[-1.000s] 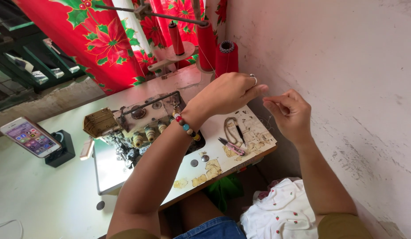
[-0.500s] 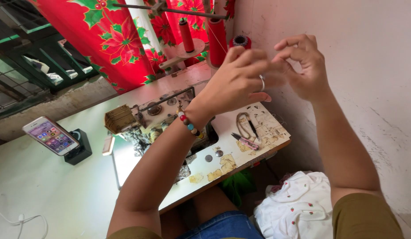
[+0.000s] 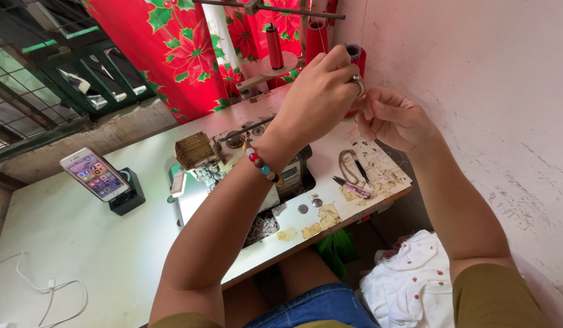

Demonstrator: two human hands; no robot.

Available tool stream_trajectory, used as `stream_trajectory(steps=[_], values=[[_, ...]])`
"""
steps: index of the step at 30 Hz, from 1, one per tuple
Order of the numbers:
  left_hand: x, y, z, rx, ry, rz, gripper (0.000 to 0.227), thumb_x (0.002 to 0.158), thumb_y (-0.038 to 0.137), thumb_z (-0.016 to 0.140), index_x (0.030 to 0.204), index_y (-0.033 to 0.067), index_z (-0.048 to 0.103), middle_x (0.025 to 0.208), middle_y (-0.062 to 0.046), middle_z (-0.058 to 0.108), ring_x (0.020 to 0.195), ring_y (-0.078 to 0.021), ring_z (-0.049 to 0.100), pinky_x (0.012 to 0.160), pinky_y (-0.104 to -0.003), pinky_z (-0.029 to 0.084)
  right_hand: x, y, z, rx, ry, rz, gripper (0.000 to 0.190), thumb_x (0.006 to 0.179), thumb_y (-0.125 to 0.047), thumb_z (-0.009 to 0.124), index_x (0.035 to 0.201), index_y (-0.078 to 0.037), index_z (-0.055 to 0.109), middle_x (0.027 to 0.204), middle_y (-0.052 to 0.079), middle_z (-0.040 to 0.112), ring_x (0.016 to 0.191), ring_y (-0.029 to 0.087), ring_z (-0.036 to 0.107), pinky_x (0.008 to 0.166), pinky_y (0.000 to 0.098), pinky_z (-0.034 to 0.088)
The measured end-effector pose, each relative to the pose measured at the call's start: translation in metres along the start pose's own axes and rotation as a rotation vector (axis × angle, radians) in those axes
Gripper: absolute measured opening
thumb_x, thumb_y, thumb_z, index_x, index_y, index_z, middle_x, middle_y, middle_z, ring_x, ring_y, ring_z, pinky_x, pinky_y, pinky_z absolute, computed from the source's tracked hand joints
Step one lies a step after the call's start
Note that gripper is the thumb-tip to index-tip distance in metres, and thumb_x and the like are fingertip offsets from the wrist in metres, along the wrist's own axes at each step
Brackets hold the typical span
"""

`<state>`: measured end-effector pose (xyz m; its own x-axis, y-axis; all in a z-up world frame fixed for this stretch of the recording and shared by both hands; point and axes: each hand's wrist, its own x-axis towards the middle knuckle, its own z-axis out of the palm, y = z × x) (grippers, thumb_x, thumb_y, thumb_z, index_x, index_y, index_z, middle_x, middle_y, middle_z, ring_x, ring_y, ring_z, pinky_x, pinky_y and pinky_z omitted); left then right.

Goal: The person threads a multi-needle industrial sewing machine, pulling red thread through guide loops and needles by hand and using a tool to assist with precision placement.

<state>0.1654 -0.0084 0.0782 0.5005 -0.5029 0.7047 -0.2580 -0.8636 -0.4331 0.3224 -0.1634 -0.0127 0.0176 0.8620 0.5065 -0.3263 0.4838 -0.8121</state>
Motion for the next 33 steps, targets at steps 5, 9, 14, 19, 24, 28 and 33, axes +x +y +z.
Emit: stream_trajectory(steps=[5, 9, 14, 19, 24, 28, 33], values=[[-0.010, 0.000, -0.005, -0.268, -0.112, -0.245, 0.026, 0.089, 0.008, 0.072, 0.066, 0.0053, 0.059, 0.069, -0.003, 0.058, 0.085, -0.0264, 0.047, 0.063, -0.041, 0.048, -0.005, -0.001, 0.022, -0.345, 0.185, -0.077, 0.012, 0.108, -0.013, 0.055, 0.103, -0.006, 0.063, 0.091, 0.003, 0.056, 0.075, 0.015, 0.053, 0.066, 0.0243, 0.044], [-0.028, -0.008, 0.013, -0.759, -0.074, -0.569, 0.017, 0.079, 0.028, 0.075, 0.078, 0.0131, 0.067, 0.067, -0.001, 0.065, 0.072, -0.0227, 0.063, 0.065, -0.036, 0.050, 0.003, 0.004, 0.039, -1.049, 0.203, -0.337, 0.020, 0.104, -0.011, 0.062, 0.091, 0.003, 0.071, 0.094, -0.003, 0.031, 0.093, 0.012, 0.037, 0.078, 0.0351, 0.036], [-0.041, 0.002, 0.020, -1.290, -0.046, -0.826, 0.013, 0.083, 0.022, 0.077, 0.087, 0.0120, 0.069, 0.075, 0.001, 0.070, 0.073, -0.0080, 0.063, 0.065, -0.021, 0.047, 0.006, 0.023, 0.034, -1.458, 0.251, -0.510, 0.024, 0.100, -0.027, 0.073, 0.087, -0.007, 0.075, 0.096, -0.007, 0.021, 0.097, 0.018, 0.028, 0.104, 0.0402, 0.034], [-0.053, 0.002, 0.028, -1.368, -0.005, -0.808, 0.016, 0.086, 0.014, 0.081, 0.096, 0.0109, 0.068, 0.083, 0.002, 0.075, 0.077, -0.0025, 0.064, 0.064, -0.015, 0.044, 0.010, 0.033, 0.022, -1.794, 0.299, -0.685, 0.041, 0.098, -0.055, 0.074, 0.081, -0.018, 0.077, 0.097, 0.000, 0.026, 0.105, 0.029, 0.027, 0.119, 0.0516, 0.012], [-0.063, -0.007, 0.032, -1.334, 0.034, -0.754, 0.012, 0.094, 0.011, 0.074, 0.103, 0.0135, 0.066, 0.086, 0.002, 0.075, 0.082, -0.0035, 0.066, 0.063, -0.014, 0.041, 0.008, 0.030, 0.004, -1.751, 0.280, -0.615, 0.051, 0.100, -0.064, 0.044, 0.090, -0.018, 0.064, 0.093, 0.000, 0.029, 0.110, 0.028, 0.032, 0.123, 0.0501, -0.012], [-0.069, -0.011, 0.035, -1.327, 0.015, -0.735, 0.010, 0.095, 0.012, 0.072, 0.102, 0.0133, 0.065, 0.087, 0.003, 0.073, 0.082, -0.0030, 0.062, 0.063, -0.014, 0.042, 0.014, 0.035, -0.001, -1.625, 0.272, -0.691, 0.060, 0.101, -0.059, 0.038, 0.133, -0.012, 0.055, 0.094, 0.006, 0.039, 0.103, 0.026, 0.035, 0.123, 0.0450, -0.014], [-0.068, -0.010, 0.030, -1.263, -0.004, -0.684, 0.008, 0.098, 0.014, 0.070, 0.104, 0.0144, 0.065, 0.087, 0.003, 0.072, 0.083, -0.0046, 0.064, 0.063, -0.015, 0.042, 0.025, 0.023, 0.041, -1.569, 0.395, -0.526, 0.033, 0.109, -0.027, 0.062, 0.130, -0.004, 0.069, 0.081, 0.003, 0.040, 0.102, 0.024, 0.041, 0.125, 0.0451, -0.001]])
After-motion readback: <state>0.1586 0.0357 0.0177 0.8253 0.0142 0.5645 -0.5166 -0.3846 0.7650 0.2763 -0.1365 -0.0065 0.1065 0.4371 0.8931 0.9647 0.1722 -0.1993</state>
